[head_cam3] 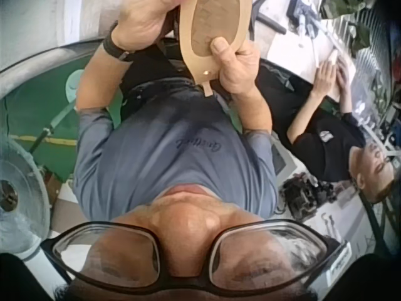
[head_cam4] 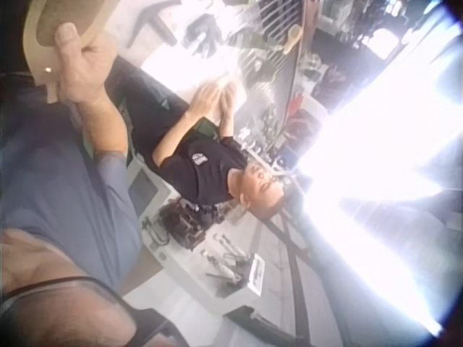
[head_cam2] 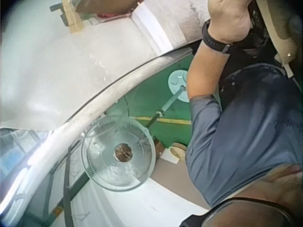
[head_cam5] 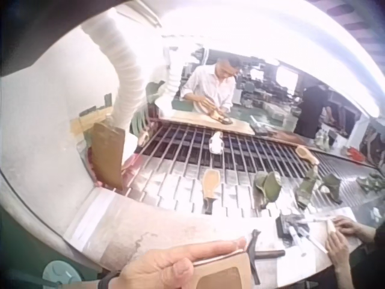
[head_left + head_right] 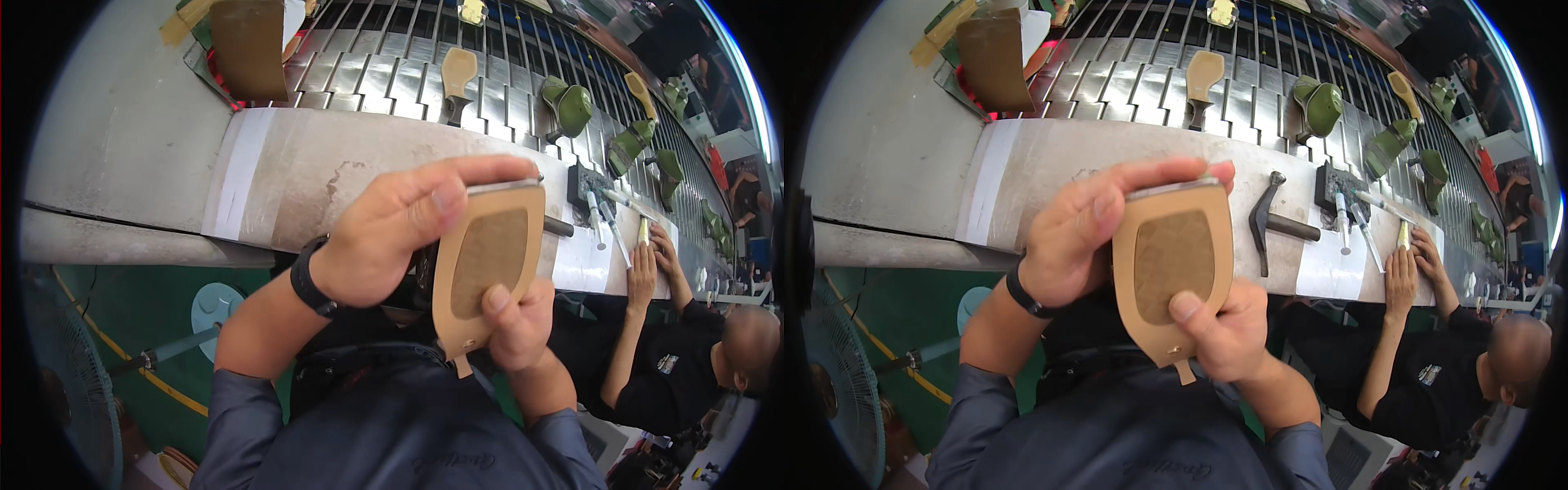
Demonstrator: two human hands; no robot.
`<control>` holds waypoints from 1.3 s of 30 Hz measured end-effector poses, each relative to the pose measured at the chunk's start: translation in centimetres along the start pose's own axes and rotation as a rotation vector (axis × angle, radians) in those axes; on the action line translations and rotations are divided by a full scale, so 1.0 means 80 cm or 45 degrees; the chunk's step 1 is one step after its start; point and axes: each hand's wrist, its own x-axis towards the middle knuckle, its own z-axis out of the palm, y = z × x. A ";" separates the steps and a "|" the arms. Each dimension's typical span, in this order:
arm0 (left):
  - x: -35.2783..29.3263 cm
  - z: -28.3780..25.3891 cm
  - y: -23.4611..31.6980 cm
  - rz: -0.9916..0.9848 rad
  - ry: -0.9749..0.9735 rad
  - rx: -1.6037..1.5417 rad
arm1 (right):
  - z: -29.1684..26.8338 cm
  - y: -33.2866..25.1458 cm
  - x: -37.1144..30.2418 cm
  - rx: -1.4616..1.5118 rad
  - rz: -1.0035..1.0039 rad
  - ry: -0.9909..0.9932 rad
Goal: The person assembles high-heeled shoes by hammering around the edges of shoe soles with a hammer, attaching outsoles onto shoe bodies by hand, and hammering along the newly attached sole edges.
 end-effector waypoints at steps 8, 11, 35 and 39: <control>0.048 -0.050 -0.011 0.021 -0.099 0.062 | -0.034 0.003 0.054 0.380 0.264 0.054; 0.054 -0.050 -0.018 0.128 -0.046 0.108 | -0.032 0.000 0.062 0.435 0.244 0.060; -0.040 -0.025 0.016 0.292 0.296 0.314 | 0.026 -0.013 0.026 -0.061 -0.038 -0.005; -0.074 -0.011 0.033 0.254 0.414 0.410 | 0.043 -0.014 0.023 -0.259 -0.191 -0.174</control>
